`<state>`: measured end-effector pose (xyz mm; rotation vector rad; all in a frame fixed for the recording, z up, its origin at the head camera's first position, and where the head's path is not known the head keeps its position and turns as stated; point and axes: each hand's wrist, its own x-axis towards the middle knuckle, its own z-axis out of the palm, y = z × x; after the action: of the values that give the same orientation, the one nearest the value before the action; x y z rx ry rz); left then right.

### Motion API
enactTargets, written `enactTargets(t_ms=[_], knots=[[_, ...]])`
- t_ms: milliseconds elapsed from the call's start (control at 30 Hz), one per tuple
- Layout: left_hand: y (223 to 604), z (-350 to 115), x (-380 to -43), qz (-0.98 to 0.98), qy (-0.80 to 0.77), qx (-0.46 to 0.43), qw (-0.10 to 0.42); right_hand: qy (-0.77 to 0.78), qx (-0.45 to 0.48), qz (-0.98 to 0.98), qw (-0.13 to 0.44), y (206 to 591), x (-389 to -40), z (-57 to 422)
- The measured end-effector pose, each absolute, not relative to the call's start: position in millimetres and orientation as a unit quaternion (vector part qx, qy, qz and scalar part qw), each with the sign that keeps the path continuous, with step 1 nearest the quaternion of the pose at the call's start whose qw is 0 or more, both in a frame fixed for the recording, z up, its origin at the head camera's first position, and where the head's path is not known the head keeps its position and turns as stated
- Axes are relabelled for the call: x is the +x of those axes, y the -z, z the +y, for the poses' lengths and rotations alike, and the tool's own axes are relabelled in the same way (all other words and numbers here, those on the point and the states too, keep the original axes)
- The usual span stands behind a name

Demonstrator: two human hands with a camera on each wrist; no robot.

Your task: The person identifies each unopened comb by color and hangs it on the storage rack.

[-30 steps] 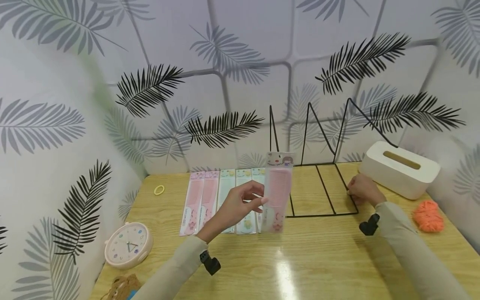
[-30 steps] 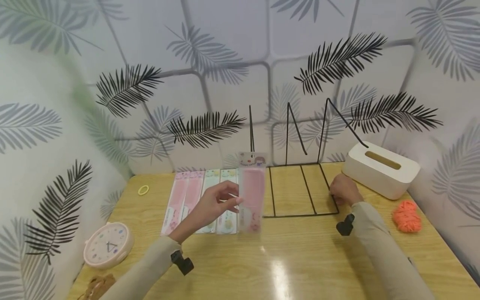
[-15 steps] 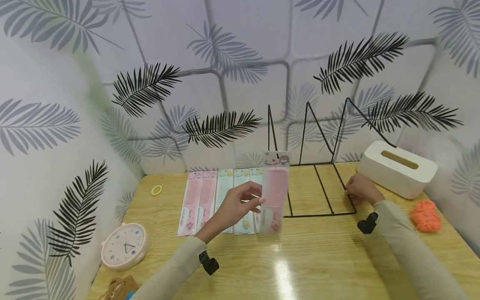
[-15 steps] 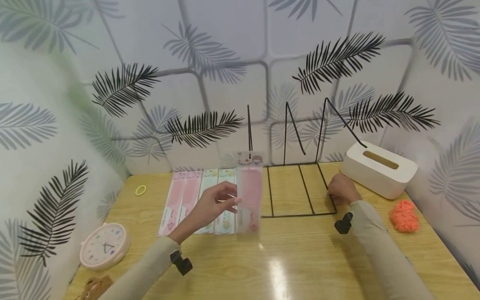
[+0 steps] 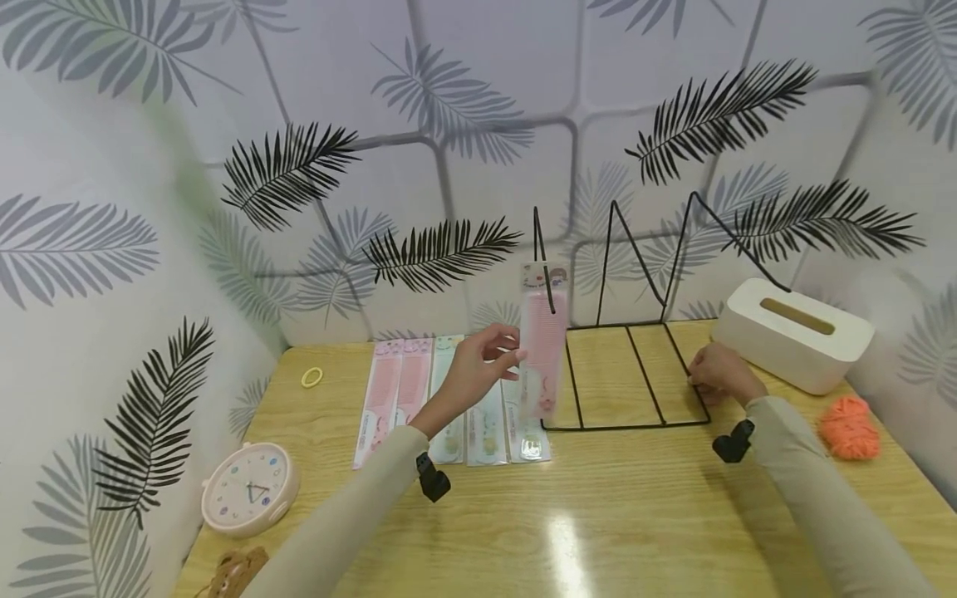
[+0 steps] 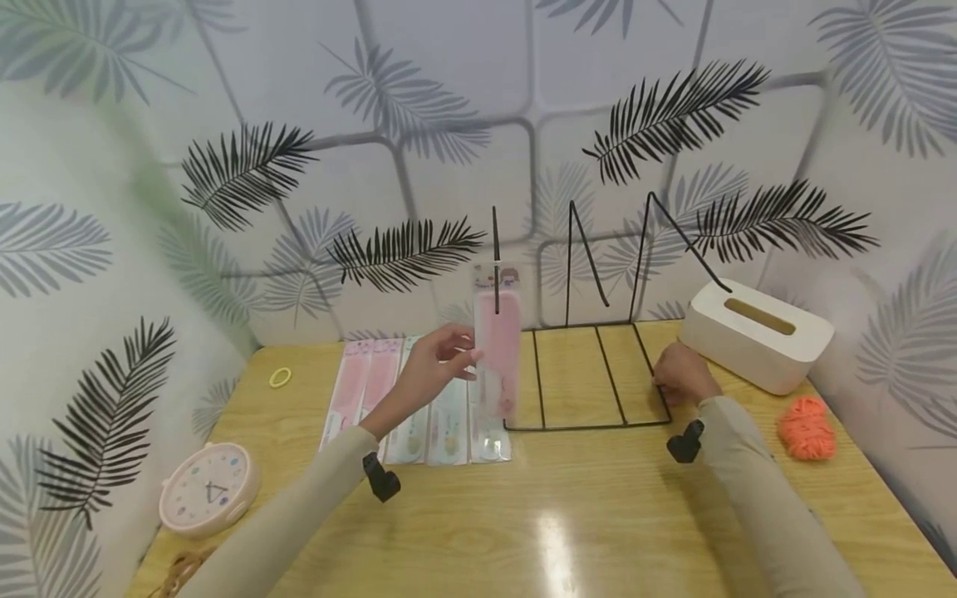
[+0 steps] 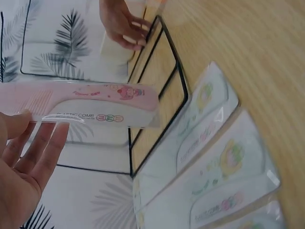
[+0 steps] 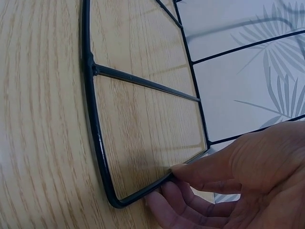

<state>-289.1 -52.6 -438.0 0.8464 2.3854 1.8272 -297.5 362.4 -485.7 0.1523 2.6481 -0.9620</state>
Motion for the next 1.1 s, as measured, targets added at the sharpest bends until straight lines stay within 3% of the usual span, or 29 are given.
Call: enactTargets(t_ms=[533, 733, 1100], knots=[[434, -43, -376, 0.785, -0.571, 0.238, -0.039, 0.317, 0.038, 0.937, 0.143, 489, -298, 362], [431, -37, -387, 0.788, -0.576, 0.216, -0.033, 0.334, 0.07, 0.925, 0.167, 489, -296, 362], [433, -36, -380, 0.802, -0.556, 0.215, -0.032, 0.343, 0.035, 0.923, 0.17, 486, -296, 362]])
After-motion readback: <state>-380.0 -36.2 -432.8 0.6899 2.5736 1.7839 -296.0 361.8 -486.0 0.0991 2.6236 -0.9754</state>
